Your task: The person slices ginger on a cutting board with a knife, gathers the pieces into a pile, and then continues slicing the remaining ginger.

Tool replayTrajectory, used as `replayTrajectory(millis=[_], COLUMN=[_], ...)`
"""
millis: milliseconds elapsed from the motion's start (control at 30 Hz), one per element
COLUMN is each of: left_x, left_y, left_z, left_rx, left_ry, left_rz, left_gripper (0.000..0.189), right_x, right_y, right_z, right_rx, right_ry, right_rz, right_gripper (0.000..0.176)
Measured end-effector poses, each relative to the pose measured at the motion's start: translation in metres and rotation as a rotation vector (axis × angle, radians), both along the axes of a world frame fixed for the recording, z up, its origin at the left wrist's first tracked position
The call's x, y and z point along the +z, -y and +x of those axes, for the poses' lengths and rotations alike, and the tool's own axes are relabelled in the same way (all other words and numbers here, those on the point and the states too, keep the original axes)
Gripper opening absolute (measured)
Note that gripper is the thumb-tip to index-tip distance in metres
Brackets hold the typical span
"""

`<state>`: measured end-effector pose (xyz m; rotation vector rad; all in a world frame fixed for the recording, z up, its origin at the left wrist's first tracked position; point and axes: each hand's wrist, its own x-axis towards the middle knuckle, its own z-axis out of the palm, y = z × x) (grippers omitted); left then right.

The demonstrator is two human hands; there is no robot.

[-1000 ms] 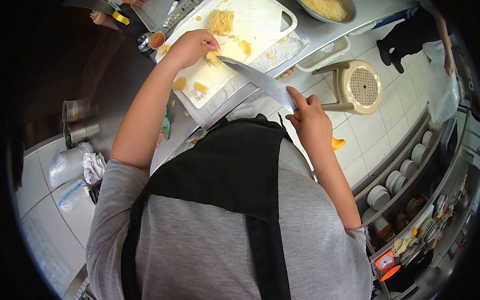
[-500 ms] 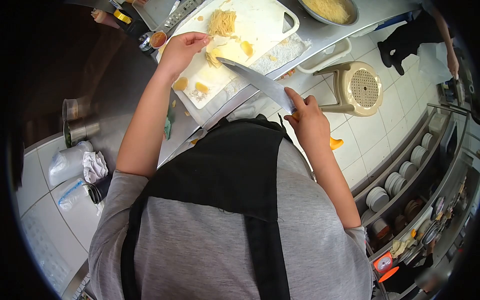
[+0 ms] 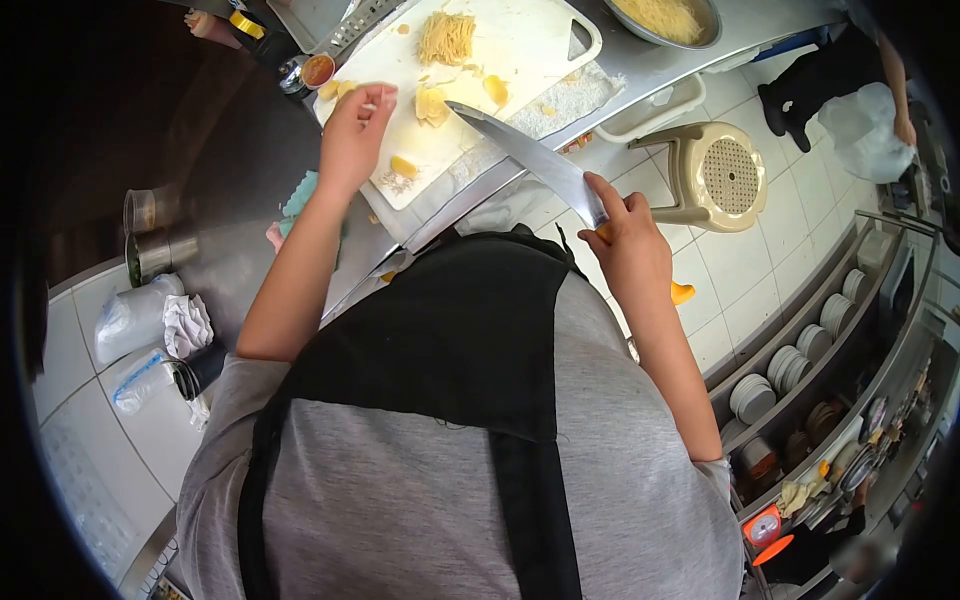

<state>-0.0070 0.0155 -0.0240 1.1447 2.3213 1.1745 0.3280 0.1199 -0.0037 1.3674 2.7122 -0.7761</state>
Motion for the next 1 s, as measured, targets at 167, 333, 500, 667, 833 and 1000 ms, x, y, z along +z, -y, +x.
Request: replayTrajectory(millis=[167, 333, 500, 667, 833, 1000], left_x=[0.006, 0.017, 0.026, 0.010, 0.005, -0.017], left_y=[0.044, 0.042, 0.033, 0.027, -0.013, -0.026], left_z=[0.004, 0.007, 0.003, -0.013, -0.010, -0.004], left_rx=[-0.312, -0.331, -0.285, -0.448, -0.210, -0.136], left_ry=[-0.065, -0.169, 0.009, -0.306, -0.046, 0.225], left_rz=[-0.344, -0.333, -0.300, -0.302, -0.154, -0.138], left_gripper=[0.021, 0.014, 0.011, 0.017, 0.018, 0.020], right_x=[-0.003, -0.009, 0.002, 0.004, 0.003, 0.007], right_y=[0.001, 0.001, -0.001, -0.006, -0.004, 0.005], right_z=[0.006, 0.008, 0.001, -0.004, -0.010, -0.027], right_rx=[0.005, 0.026, 0.024, 0.031, 0.038, 0.055], right_ry=[-0.016, -0.033, -0.010, -0.022, -0.055, -0.028], right_rz=[-0.016, -0.022, -0.056, -0.104, -0.147, -0.278], right_gripper=[0.069, 0.071, 0.071, 0.064, 0.055, 0.050])
